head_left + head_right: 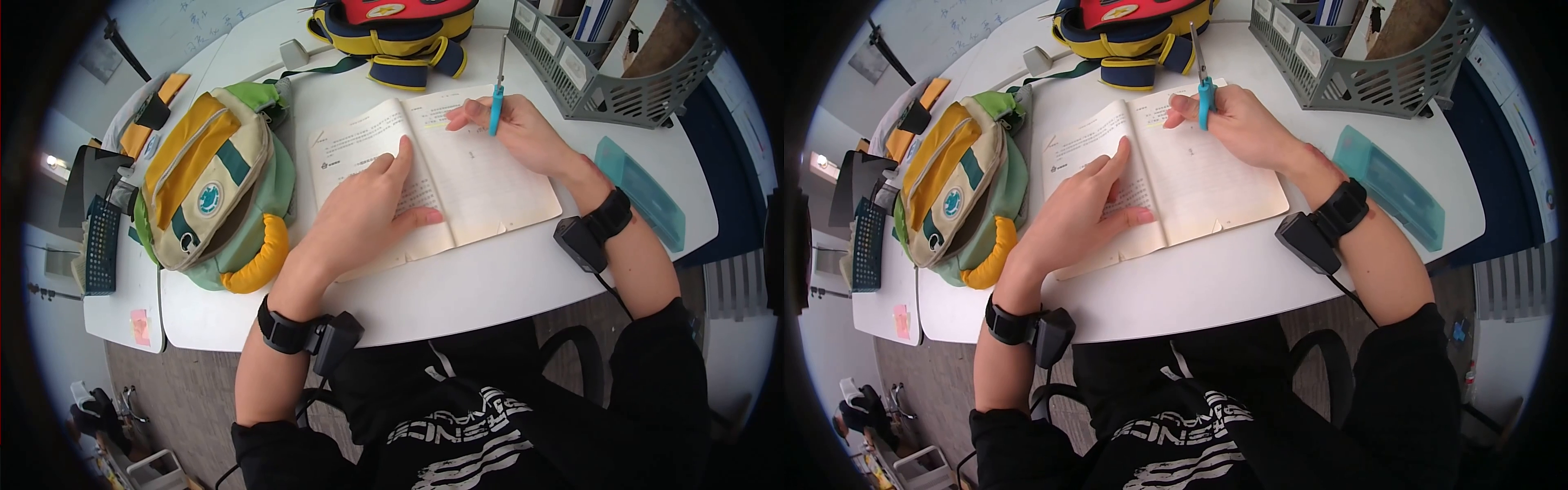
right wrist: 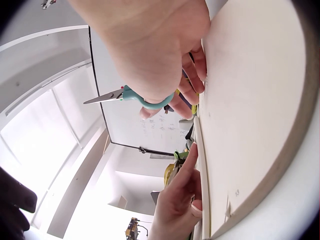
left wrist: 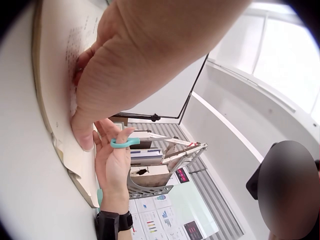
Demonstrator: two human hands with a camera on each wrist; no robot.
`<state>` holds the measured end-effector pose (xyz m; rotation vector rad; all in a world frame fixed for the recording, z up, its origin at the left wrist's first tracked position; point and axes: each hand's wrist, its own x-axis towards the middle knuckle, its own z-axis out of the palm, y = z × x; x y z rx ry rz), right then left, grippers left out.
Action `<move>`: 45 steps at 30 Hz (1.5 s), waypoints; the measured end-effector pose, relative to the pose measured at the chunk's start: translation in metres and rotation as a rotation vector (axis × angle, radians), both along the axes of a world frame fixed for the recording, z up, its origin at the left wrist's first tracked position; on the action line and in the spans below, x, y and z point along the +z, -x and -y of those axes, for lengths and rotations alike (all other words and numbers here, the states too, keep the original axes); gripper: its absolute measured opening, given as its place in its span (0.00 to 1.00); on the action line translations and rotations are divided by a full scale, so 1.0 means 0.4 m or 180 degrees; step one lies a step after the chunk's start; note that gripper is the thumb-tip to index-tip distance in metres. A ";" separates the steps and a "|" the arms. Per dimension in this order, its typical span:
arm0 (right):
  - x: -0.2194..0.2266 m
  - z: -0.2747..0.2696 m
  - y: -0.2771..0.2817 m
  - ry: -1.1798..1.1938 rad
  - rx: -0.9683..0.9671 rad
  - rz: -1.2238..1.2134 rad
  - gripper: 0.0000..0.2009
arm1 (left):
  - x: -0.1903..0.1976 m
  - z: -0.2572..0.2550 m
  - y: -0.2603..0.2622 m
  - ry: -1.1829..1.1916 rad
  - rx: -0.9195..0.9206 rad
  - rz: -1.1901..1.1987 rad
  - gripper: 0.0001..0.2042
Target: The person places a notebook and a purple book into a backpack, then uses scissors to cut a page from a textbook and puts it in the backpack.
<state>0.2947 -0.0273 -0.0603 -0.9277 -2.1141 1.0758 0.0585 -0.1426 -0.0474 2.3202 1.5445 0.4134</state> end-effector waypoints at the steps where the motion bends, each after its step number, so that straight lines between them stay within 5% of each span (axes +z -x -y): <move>1: -0.001 0.001 0.001 -0.0001 0.0006 0.0006 0.25 | -0.003 0.000 0.001 -0.0064 -0.0016 0.0028 0.45; 6: -0.014 0.000 0.003 0.0110 -0.0372 0.0190 0.23 | 0.003 -0.001 0.001 -0.0015 0.0010 0.0033 0.45; 16: -0.004 0.029 0.016 -0.0051 -0.0112 -0.0127 0.28 | 0.004 0.001 0.005 -0.0012 -0.0019 0.0122 0.44; 24: 0.042 0.057 0.020 -0.0571 -0.0060 0.0976 0.40 | 0.000 0.000 0.009 -0.0074 -0.0065 0.0111 0.44; 33: 0.006 0.055 0.020 -0.0817 0.0059 0.0852 0.45 | 0.000 0.004 0.010 -0.0235 -0.0107 0.0102 0.41; 45: 0.035 0.110 0.041 -0.1125 0.0571 0.0737 0.46 | 0.017 0.011 -0.018 -0.0312 -0.0883 0.1281 0.21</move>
